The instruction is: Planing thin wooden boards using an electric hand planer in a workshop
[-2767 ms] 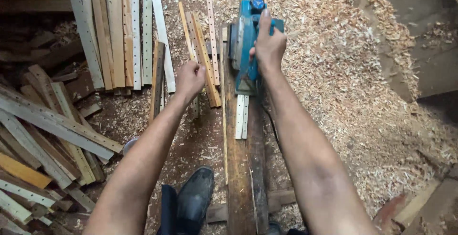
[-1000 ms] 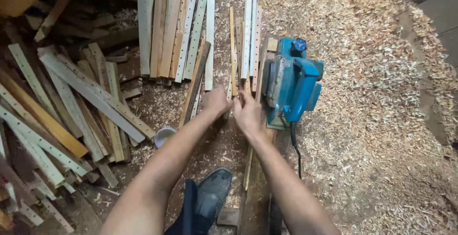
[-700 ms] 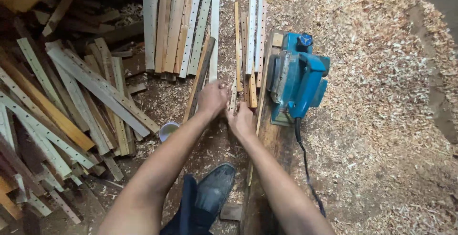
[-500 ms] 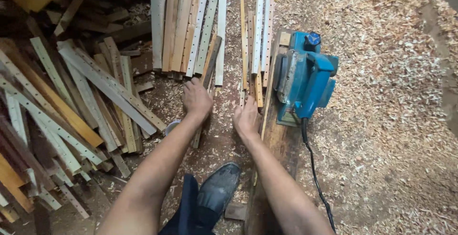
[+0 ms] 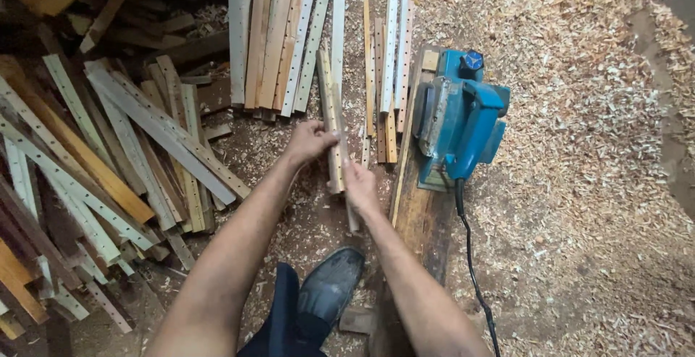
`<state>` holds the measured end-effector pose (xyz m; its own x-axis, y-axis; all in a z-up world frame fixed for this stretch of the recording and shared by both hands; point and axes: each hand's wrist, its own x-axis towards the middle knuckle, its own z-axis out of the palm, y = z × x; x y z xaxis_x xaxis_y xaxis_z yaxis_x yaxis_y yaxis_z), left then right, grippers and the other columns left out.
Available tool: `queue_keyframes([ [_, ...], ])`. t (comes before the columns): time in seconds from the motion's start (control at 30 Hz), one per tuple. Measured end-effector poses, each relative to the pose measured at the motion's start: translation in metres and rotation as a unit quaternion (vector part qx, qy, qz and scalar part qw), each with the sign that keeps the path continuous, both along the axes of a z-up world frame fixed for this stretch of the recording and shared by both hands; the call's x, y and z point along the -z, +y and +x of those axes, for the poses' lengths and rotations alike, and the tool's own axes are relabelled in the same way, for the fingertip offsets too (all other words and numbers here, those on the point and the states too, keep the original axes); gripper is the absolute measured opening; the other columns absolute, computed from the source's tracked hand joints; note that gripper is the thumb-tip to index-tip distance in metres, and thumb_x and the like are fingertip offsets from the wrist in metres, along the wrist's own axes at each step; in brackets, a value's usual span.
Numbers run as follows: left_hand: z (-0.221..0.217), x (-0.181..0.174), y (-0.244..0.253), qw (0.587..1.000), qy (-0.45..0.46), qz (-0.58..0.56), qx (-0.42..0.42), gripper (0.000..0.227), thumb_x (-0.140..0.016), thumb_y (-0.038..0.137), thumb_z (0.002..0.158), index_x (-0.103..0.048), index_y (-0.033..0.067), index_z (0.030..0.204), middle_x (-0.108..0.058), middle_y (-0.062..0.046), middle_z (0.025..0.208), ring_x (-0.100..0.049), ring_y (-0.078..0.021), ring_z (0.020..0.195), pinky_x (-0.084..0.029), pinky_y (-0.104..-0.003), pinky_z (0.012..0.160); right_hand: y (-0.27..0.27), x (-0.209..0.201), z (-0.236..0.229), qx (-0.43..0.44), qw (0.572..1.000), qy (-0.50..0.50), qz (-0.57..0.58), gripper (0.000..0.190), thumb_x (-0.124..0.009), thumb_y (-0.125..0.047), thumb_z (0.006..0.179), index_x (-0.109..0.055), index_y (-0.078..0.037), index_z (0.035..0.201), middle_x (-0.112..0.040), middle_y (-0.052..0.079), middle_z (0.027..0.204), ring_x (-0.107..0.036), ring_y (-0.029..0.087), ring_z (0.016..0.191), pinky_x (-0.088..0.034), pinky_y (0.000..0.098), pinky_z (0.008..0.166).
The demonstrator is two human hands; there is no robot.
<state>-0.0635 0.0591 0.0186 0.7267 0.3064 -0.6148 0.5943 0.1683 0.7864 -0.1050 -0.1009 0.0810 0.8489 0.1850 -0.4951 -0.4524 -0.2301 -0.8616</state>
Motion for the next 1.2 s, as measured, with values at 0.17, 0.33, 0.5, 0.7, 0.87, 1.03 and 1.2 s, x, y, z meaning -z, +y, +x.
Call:
queue_keyframes([
  [0.17, 0.002, 0.041, 0.007, 0.993, 0.027, 0.103, 0.055, 0.017, -0.084, 0.036, 0.076, -0.078, 0.0222, 0.083, -0.069, 0.005, 0.069, -0.066, -0.0087, 0.067, -0.053, -0.029, 0.060, -0.031, 0.070, 0.016, -0.036, 0.987, -0.028, -0.152, 0.045, -0.048, -0.043, 0.107, -0.075, -0.008, 0.097, -0.070, 0.018, 0.082, -0.067, 0.028, 0.085, -0.050, 0.0434, 0.080],
  [0.33, -0.004, -0.041, -0.002, 0.996, -0.022, -0.075, 0.048, 0.039, -0.086, 0.019, 0.079, -0.072, 0.0046, 0.112, -0.061, 0.001, 0.080, -0.064, -0.0096, 0.072, -0.058, -0.023, 0.060, -0.021, 0.005, 0.031, -0.046, 0.987, -0.015, -0.154, 0.047, -0.046, -0.048, 0.106, -0.073, -0.010, 0.098, -0.072, 0.014, 0.087, -0.070, 0.023, 0.095, -0.051, 0.0420, 0.084],
  [0.5, 0.011, -0.054, -0.019, 0.992, -0.035, -0.103, 0.069, 0.032, -0.085, 0.015, 0.080, -0.072, 0.0041, 0.108, -0.066, -0.001, 0.082, -0.067, -0.0107, 0.073, -0.059, -0.024, 0.066, -0.040, 0.006, 0.035, -0.122, 0.987, -0.012, -0.107, 0.044, -0.048, -0.047, 0.108, -0.077, -0.015, 0.100, -0.075, 0.008, 0.087, -0.065, 0.016, 0.090, -0.052, 0.0385, 0.081],
  [0.7, 0.018, -0.051, -0.011, 0.986, -0.066, -0.145, 0.043, 0.029, -0.085, 0.009, 0.082, -0.070, 0.0016, 0.106, -0.065, -0.004, 0.080, -0.069, -0.0148, 0.071, -0.060, -0.025, 0.063, -0.053, -0.023, 0.008, -0.060, 0.986, 0.135, 0.079, 0.030, -0.069, -0.019, 0.097, -0.065, 0.002, 0.117, -0.075, 0.012, 0.088, -0.073, 0.017, 0.076, -0.066, 0.0274, 0.065],
  [0.87, 0.014, -0.052, -0.031, 0.982, -0.067, -0.161, 0.074, 0.034, -0.086, 0.008, 0.079, -0.070, -0.0010, 0.108, -0.065, -0.004, 0.081, -0.070, -0.0136, 0.072, -0.063, -0.025, 0.063, -0.054, -0.047, 0.035, -0.067, 0.989, 0.108, 0.075, 0.027, -0.072, -0.020, 0.097, -0.069, 0.002, 0.112, -0.077, 0.009, 0.083, -0.071, 0.013, 0.074, -0.062, 0.0286, 0.061],
  [1.03, 0.015, -0.026, -0.029, 0.987, -0.091, -0.121, 0.062, 0.030, -0.080, 0.031, 0.092, -0.073, 0.0048, 0.103, -0.068, -0.004, 0.082, -0.069, -0.0116, 0.074, -0.059, -0.021, 0.057, -0.062, 0.003, 0.034, 0.017, 0.980, 0.147, 0.133, 0.025, -0.080, -0.020, 0.090, -0.070, 0.000, 0.102, -0.076, 0.013, 0.072, -0.075, 0.017, 0.064, -0.063, 0.0314, 0.056],
  [1.2, 0.027, 0.062, -0.020, 0.917, 0.094, 0.340, 0.186, 0.063, -0.081, 0.064, 0.076, -0.064, 0.0104, 0.104, -0.073, -0.018, 0.105, -0.071, -0.0393, 0.109, -0.059, -0.052, 0.089, -0.082, 0.058, 0.024, 0.056, 0.980, 0.136, 0.136, 0.023, -0.079, -0.019, 0.091, -0.069, 0.000, 0.100, -0.075, 0.011, 0.073, -0.075, 0.017, 0.065, -0.063, 0.0323, 0.054],
])
